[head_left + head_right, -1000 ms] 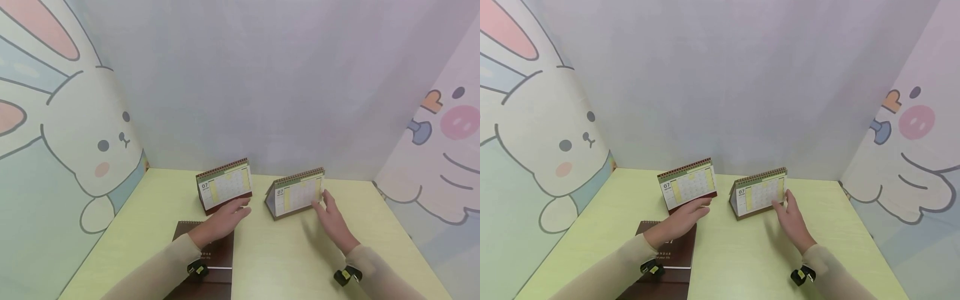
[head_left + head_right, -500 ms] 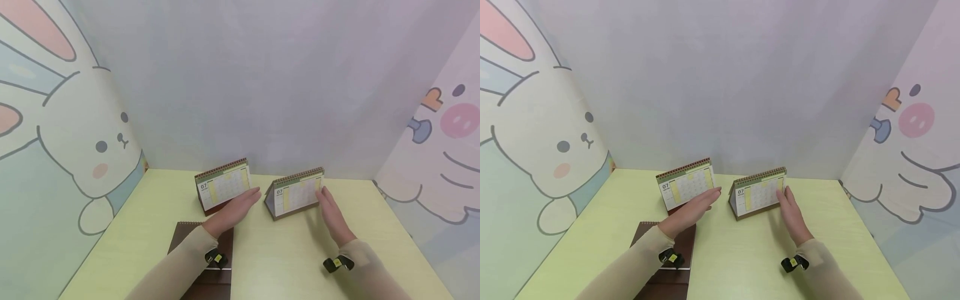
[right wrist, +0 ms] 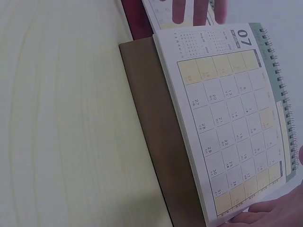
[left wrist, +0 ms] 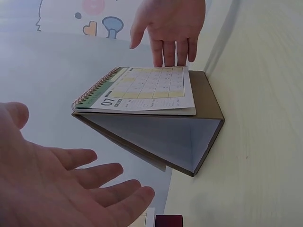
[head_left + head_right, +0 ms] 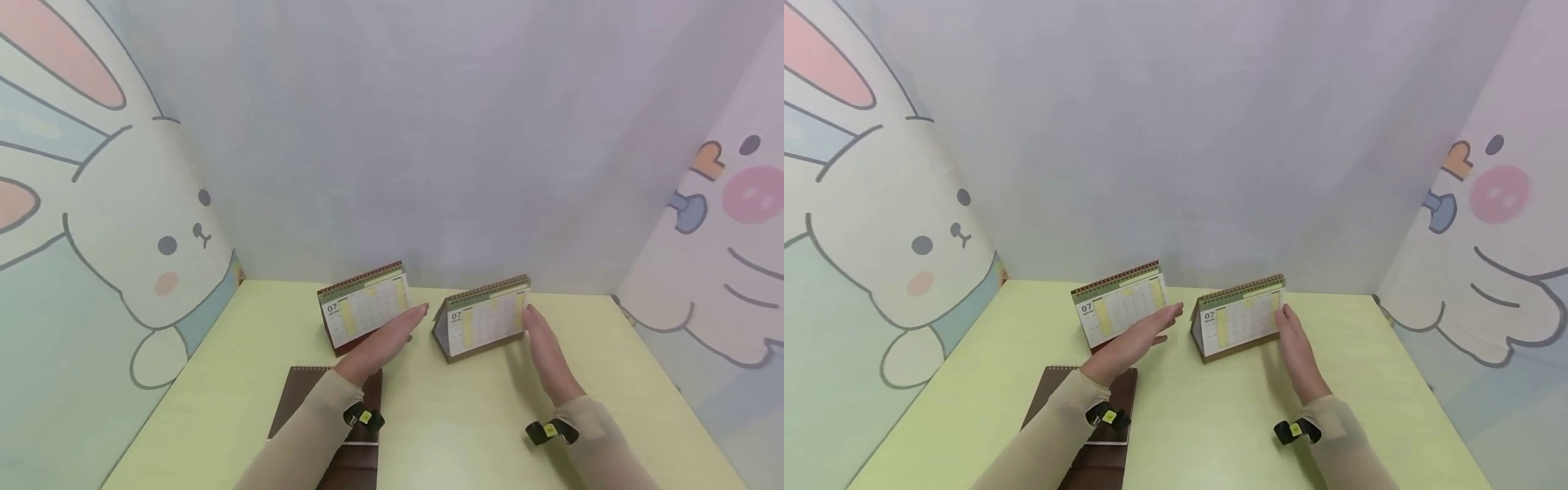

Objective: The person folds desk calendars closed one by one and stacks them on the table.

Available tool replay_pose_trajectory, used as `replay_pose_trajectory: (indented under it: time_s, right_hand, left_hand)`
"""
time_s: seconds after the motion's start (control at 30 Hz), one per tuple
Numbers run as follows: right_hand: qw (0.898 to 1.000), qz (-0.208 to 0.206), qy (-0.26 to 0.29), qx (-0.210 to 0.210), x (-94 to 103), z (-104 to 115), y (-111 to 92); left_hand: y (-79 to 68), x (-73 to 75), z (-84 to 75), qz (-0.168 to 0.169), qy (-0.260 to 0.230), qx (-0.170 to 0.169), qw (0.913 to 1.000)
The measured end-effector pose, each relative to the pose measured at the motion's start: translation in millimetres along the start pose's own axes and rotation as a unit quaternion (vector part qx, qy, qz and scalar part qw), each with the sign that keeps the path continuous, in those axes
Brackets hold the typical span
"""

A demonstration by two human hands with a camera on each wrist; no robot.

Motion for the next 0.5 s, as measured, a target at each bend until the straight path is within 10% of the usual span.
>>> replay_pose_trajectory:
  time_s: [0.5]
  right_hand:
    - [1.0,-0.004,0.003,-0.002,0.9,-2.9,7.0]
  left_hand:
    - [5.2,-19.4,-3.4,-0.006,0.008,-0.018,0.9998]
Point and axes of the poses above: each hand's wrist, its own y-axis towards the middle knuckle, its own x-axis out of the back of the hand, z = x × y, the point moved 9 cm from there along y, towards the middle knuckle, and after that the axes turned 7 degrees about -x, right-handed, at the moved point
